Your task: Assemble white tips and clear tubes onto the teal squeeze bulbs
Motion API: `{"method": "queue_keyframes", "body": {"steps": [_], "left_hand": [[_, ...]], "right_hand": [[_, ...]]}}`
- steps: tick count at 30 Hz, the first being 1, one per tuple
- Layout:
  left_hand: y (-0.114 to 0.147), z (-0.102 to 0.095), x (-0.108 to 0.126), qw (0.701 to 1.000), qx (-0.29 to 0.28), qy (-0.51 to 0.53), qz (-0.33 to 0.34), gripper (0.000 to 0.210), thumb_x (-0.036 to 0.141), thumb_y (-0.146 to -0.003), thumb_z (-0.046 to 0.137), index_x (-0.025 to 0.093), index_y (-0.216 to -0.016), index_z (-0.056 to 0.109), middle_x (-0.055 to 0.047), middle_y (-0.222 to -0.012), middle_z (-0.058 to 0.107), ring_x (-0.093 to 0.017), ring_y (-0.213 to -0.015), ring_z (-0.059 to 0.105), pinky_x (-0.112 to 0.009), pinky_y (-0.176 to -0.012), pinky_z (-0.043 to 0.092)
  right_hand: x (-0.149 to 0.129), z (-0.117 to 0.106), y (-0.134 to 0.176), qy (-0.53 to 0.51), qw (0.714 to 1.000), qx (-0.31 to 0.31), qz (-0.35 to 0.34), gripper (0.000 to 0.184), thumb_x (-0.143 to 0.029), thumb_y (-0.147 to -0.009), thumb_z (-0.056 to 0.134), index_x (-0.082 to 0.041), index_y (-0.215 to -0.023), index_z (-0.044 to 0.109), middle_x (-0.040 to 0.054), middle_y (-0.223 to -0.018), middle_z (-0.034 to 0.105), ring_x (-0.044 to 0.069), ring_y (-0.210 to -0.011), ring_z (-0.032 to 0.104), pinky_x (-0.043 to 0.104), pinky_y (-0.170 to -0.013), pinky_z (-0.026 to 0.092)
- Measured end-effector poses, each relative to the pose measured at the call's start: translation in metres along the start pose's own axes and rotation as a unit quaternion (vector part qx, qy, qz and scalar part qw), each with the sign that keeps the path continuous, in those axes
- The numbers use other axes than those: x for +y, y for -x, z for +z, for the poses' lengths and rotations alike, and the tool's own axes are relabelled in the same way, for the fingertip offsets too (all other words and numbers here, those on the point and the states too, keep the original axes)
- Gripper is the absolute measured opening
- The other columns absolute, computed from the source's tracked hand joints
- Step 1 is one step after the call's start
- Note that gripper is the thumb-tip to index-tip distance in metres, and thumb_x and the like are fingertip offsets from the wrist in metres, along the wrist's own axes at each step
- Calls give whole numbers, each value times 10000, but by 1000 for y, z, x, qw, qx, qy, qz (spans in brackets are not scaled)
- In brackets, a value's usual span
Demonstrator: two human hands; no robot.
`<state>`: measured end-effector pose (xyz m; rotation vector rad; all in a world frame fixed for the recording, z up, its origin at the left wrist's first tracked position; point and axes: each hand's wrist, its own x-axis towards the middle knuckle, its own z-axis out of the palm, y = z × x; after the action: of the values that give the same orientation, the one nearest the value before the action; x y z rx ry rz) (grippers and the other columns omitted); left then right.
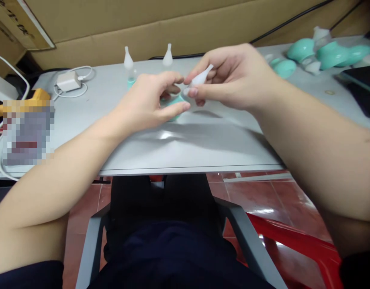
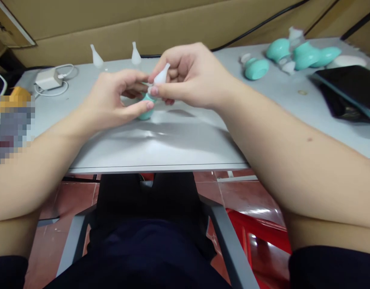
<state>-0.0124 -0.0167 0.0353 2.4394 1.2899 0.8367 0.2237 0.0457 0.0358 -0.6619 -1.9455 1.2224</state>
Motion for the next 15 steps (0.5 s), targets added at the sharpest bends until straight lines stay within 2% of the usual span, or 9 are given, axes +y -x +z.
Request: {"method": "queue_keyframes", "body": {"steps": [2, 4, 6, 8, 9, 10, 11, 13, 15], "left_hand": [[3, -11, 0, 997, 55, 11, 47, 260, 379, -1041, 713, 273, -1271, 772, -59, -1273, 823, -256, -1173, 815, -376, -983, 660], [2, -20, -4, 983, 154, 2, 105, 169, 342, -1076, 664, 246, -1164, 773, -48, -1177, 814, -221, -1042, 808, -367, -849, 645], [-3, -26, -16, 943, 284, -9, 174, 132, 240, -1080, 626, 216, -1044, 750, -30, -1006, 778, -160, -809, 715, -374, -680, 554], [-12, -30, -36, 902, 366, -19, 227, 135, 187, -1059, 635, 236, -973, 727, -1, -916, 734, -142, -703, 602, -397, -611, 469], [-17, -33, -48, 897, 377, -26, 230, 123, 211, -1067, 665, 245, -964, 723, 2, -877, 692, -144, -695, 564, -405, -632, 467], [-21, -36, -59, 894, 380, -32, 235, 132, 316, -1106, 688, 254, -992, 715, 2, -883, 670, -143, -697, 538, -406, -638, 456], [-25, -40, -71, 900, 369, -45, 226, 257, 496, -1139, 697, 262, -1032, 705, -2, -894, 646, -145, -720, 529, -406, -654, 462], [-29, -50, -90, 889, 406, -57, 202, 598, 849, -1074, 640, 259, -981, 662, -2, -831, 563, -145, -725, 490, -413, -675, 467], [-29, -60, -101, 910, 369, -66, 178, 667, 919, -1062, 561, 259, -1017, 644, 16, -886, 578, -121, -761, 512, -411, -709, 495]], "right_hand": [[-11, -7, -2, 21, 999, 26, -10, 132, -109, -820, 946, -169, -876, 842, 12, -702, 726, 94, -587, 657, 189, -555, 534], [-26, -14, -6, 66, 996, 64, -16, 135, -39, -839, 923, -154, -853, 852, 6, -694, 718, 55, -567, 619, 151, -509, 453], [-40, -20, -12, 166, 981, 97, 12, 121, -25, -877, 902, -139, -892, 861, -14, -665, 685, 25, -545, 567, 143, -459, 362], [-44, -28, -22, 265, 957, 101, 60, 61, -109, -929, 898, -134, -980, 876, -35, -643, 652, 6, -527, 520, 147, -436, 323], [-42, -32, -28, 301, 946, 93, 74, 89, -165, -947, 898, -138, -1030, 883, -45, -640, 643, 2, -518, 498, 152, -433, 325], [-37, -35, -34, 330, 936, 90, 80, 127, -213, -955, 898, -145, -1061, 888, -52, -637, 634, 2, -512, 478, 163, -431, 322], [-29, -37, -39, 342, 932, 88, 83, 131, -223, -949, 896, -142, -1052, 884, -54, -634, 632, 10, -503, 478, 189, -427, 326], [-8, -39, -47, 341, 933, 83, 79, 96, -174, -921, 901, -128, -995, 860, -54, -633, 623, 5, -518, 470, 208, -471, 337], [13, -37, -51, 325, 939, 86, 77, 56, -140, -970, 851, -130, -973, 796, -59, -670, 628, 4, -574, 514, 199, -563, 394]]}}
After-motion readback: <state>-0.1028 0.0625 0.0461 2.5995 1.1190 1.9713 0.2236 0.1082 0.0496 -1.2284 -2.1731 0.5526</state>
